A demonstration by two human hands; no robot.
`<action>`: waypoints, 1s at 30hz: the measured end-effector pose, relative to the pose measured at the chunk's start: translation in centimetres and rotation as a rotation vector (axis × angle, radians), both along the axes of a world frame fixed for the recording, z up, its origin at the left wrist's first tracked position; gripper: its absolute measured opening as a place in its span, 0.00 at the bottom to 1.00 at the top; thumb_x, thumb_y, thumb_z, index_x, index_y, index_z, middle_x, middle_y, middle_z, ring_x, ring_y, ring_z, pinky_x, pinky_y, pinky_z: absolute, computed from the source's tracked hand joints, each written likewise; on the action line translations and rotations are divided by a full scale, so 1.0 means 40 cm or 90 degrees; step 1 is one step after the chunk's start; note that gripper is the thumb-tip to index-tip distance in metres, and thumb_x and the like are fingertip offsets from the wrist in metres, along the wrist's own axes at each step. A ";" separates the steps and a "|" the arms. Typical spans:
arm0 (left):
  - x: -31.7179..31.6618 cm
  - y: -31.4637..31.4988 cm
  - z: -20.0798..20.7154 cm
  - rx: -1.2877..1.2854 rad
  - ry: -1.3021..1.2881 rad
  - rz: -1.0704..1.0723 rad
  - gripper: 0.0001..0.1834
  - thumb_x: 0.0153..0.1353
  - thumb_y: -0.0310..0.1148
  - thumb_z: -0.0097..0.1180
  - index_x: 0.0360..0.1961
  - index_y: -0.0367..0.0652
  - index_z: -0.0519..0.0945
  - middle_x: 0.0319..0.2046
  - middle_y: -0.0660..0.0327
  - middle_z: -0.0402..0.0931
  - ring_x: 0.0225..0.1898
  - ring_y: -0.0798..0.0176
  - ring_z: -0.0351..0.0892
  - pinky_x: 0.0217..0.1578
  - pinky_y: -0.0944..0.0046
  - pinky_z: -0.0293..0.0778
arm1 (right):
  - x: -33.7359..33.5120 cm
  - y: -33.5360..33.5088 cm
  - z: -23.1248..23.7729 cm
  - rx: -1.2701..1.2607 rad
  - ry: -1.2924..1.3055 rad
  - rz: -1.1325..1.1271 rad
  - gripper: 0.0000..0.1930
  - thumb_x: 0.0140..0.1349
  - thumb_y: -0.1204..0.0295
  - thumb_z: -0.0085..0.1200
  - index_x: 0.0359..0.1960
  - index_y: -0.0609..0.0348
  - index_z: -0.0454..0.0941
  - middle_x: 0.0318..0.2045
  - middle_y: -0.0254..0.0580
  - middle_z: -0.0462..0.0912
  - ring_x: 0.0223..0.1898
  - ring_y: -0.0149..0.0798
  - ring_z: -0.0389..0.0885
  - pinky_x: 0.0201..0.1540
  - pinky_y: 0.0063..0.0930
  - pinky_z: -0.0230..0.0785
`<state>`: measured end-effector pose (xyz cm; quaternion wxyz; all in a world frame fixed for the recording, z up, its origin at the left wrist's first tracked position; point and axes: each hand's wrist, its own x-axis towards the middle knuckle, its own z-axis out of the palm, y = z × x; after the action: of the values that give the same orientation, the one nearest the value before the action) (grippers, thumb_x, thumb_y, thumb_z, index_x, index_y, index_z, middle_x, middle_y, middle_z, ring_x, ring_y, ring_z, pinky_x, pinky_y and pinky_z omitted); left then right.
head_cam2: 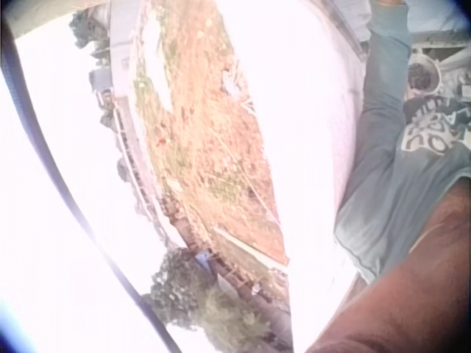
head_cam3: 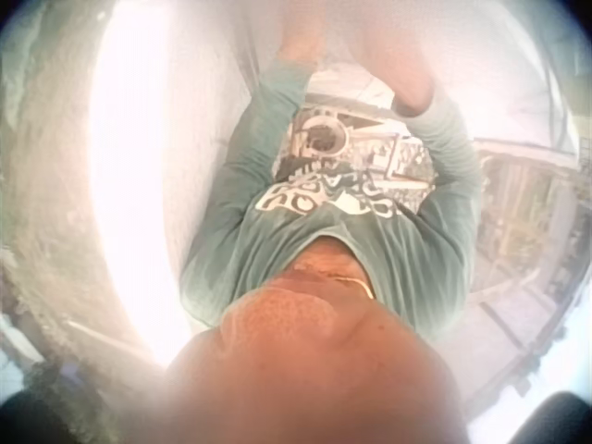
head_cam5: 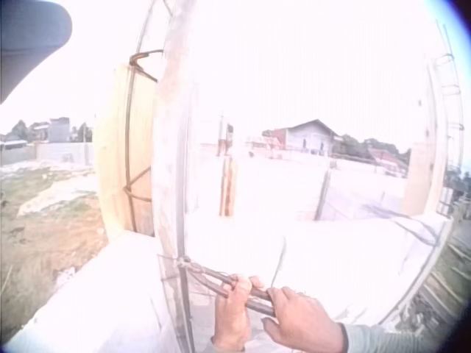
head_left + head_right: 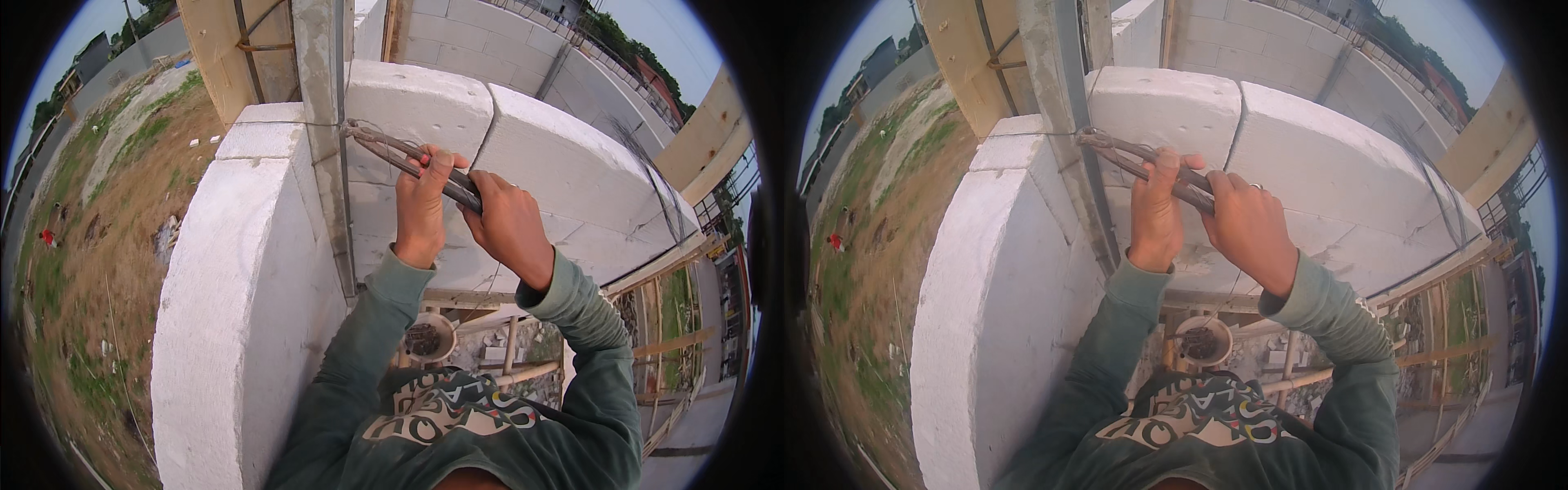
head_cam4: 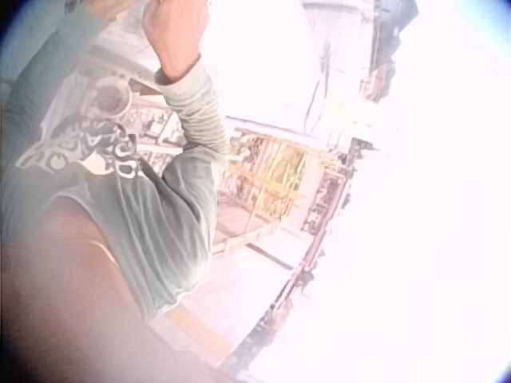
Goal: The person secures a vertical metal stud to a white block wall using a hammer and nails, then ties the stud to a wooden frame with wire using pliers. The person repeatedly hammers nails into the stud and wall, then twists wire around the stud and frame to fasten them together.
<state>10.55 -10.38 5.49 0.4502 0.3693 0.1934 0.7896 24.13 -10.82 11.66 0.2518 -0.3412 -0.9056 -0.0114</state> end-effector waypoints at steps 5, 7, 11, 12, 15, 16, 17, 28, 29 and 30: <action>-0.028 -0.002 -0.015 0.044 -0.060 -0.082 0.25 0.61 0.56 0.57 0.42 0.45 0.73 0.43 0.59 0.77 0.47 0.60 0.73 0.59 0.51 0.64 | 0.010 0.120 0.014 -0.443 -0.031 0.084 0.13 0.59 0.66 0.60 0.29 0.64 0.75 0.14 0.41 0.75 0.18 0.40 0.78 0.24 0.36 0.72; -0.032 0.012 -0.015 0.052 -0.139 -0.142 0.22 0.62 0.54 0.56 0.42 0.46 0.73 0.40 0.60 0.75 0.45 0.59 0.73 0.59 0.48 0.64 | 0.012 0.154 0.009 -0.841 0.039 0.169 0.15 0.62 0.61 0.59 0.29 0.64 0.77 0.19 0.38 0.77 0.18 0.29 0.76 0.18 0.25 0.67; -0.014 0.035 -0.001 0.158 -0.227 -0.199 0.16 0.69 0.47 0.49 0.38 0.45 0.69 0.32 0.61 0.72 0.36 0.62 0.71 0.54 0.53 0.67 | 0.022 0.164 0.004 -0.828 0.075 0.210 0.18 0.59 0.61 0.61 0.37 0.66 0.74 0.22 0.42 0.78 0.20 0.34 0.78 0.22 0.26 0.70; -0.005 0.039 0.006 0.139 -0.255 -0.163 0.15 0.69 0.46 0.49 0.36 0.45 0.69 0.30 0.61 0.70 0.35 0.62 0.70 0.51 0.54 0.68 | 0.028 0.151 0.000 -0.655 0.071 0.209 0.20 0.57 0.62 0.62 0.40 0.67 0.73 0.22 0.45 0.79 0.21 0.37 0.80 0.24 0.29 0.71; 0.029 0.042 0.033 0.046 -0.318 -0.042 0.13 0.71 0.42 0.47 0.33 0.45 0.67 0.26 0.63 0.67 0.31 0.63 0.68 0.44 0.56 0.70 | 0.028 0.106 -0.033 -0.096 0.045 0.161 0.24 0.52 0.65 0.64 0.46 0.68 0.70 0.24 0.52 0.80 0.25 0.49 0.82 0.30 0.37 0.74; 0.037 0.052 0.050 0.026 -0.339 -0.006 0.13 0.71 0.41 0.47 0.32 0.45 0.66 0.26 0.63 0.67 0.30 0.64 0.68 0.41 0.56 0.70 | 0.019 0.100 -0.045 0.100 0.031 0.137 0.26 0.51 0.66 0.64 0.47 0.68 0.69 0.25 0.54 0.80 0.27 0.53 0.82 0.32 0.40 0.74; 0.045 0.058 0.065 -0.011 -0.360 0.027 0.12 0.71 0.40 0.46 0.32 0.45 0.66 0.25 0.63 0.66 0.29 0.64 0.67 0.39 0.57 0.70 | 0.010 0.094 -0.059 0.103 0.043 0.101 0.24 0.51 0.67 0.63 0.45 0.68 0.70 0.25 0.55 0.80 0.26 0.55 0.81 0.32 0.42 0.74; 0.014 0.012 -0.003 -0.006 -0.152 0.058 0.21 0.64 0.43 0.58 0.49 0.39 0.69 0.39 0.57 0.77 0.44 0.59 0.79 0.53 0.52 0.74 | -0.007 0.147 -0.037 -0.892 0.022 0.122 0.15 0.61 0.60 0.59 0.30 0.61 0.77 0.15 0.34 0.73 0.16 0.39 0.73 0.20 0.31 0.66; -0.002 0.010 -0.013 0.060 -0.137 0.002 0.20 0.64 0.42 0.57 0.48 0.40 0.69 0.36 0.59 0.77 0.42 0.59 0.79 0.51 0.52 0.75 | -0.007 0.148 -0.032 -1.007 0.023 0.183 0.15 0.62 0.59 0.58 0.30 0.60 0.77 0.16 0.32 0.72 0.16 0.36 0.72 0.19 0.28 0.64; -0.014 0.006 -0.023 0.083 -0.128 -0.050 0.18 0.64 0.42 0.57 0.47 0.41 0.69 0.34 0.60 0.76 0.39 0.60 0.79 0.48 0.53 0.75 | -0.009 0.140 -0.036 -1.114 0.040 0.209 0.16 0.62 0.58 0.58 0.30 0.60 0.77 0.16 0.31 0.72 0.16 0.33 0.70 0.19 0.24 0.63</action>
<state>9.98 -10.14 4.56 0.4728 0.3242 0.0807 0.8154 23.78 -5.20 10.22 -0.0758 -0.2777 -0.6203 0.7297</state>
